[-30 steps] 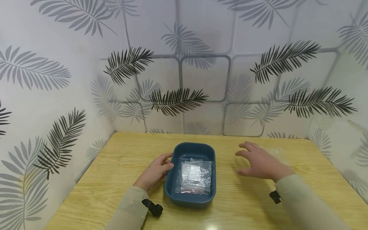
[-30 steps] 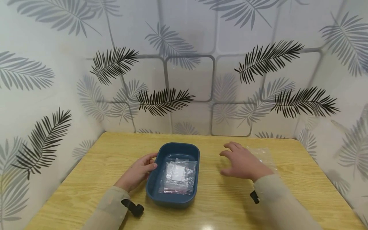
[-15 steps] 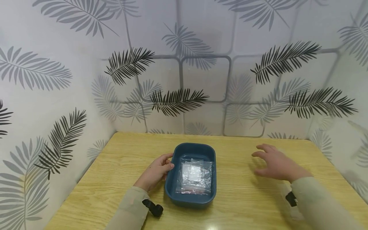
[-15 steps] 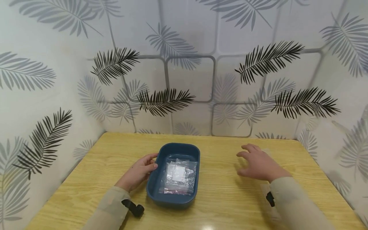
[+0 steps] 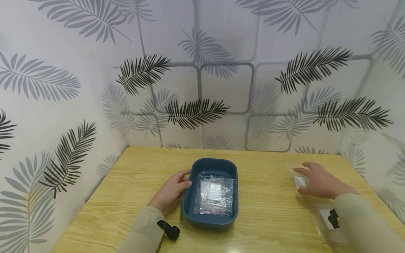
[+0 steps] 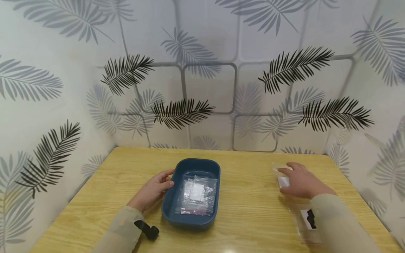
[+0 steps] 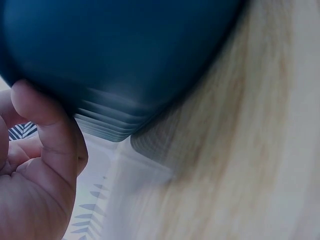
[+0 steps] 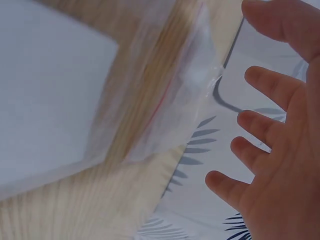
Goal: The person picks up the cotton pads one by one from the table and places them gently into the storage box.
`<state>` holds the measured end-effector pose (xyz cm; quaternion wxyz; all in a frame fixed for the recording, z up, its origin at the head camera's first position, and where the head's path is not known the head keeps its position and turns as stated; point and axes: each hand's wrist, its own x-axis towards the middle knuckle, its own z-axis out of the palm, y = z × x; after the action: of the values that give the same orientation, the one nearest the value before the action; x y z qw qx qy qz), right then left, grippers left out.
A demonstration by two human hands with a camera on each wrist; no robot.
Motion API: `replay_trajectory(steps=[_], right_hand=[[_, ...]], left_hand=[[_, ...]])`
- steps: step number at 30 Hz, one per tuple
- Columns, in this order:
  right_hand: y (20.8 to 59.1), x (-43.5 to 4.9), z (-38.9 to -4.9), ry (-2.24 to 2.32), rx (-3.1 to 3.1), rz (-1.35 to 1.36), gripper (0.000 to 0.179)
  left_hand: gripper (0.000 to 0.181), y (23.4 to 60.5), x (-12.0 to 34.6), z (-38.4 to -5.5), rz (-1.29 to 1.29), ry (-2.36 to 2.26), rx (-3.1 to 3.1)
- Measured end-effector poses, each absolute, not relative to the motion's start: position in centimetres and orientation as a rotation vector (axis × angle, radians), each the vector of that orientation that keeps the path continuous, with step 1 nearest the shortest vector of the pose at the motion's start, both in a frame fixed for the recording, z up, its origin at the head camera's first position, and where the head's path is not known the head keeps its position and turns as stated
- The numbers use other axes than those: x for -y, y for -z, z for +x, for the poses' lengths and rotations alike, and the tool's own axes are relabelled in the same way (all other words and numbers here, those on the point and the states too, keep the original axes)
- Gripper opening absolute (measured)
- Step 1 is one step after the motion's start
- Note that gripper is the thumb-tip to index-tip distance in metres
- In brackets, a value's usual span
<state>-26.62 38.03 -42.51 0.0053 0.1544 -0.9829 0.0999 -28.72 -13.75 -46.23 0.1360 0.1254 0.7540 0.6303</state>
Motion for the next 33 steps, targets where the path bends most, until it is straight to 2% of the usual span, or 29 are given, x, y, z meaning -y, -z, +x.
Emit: replay_trajectory(steps=[11, 21, 33], right_hand=[[43.1, -39.4, -27.3, -0.326, 3.224, 0.367, 0.082], [43.8, -39.9, -28.0, -0.261, 3.310, 0.276, 0.079], [44.0, -39.5, -27.8, -0.201, 3.212, 0.406, 0.074]], left_hand=[[0.053, 46.4, 13.7, -28.8, 0.361, -1.828, -2.203], [0.054, 46.1, 13.6, -28.6, 0.373, -1.833, -2.194], [0.054, 46.4, 13.8, -28.9, 0.379, -1.829, -2.185]])
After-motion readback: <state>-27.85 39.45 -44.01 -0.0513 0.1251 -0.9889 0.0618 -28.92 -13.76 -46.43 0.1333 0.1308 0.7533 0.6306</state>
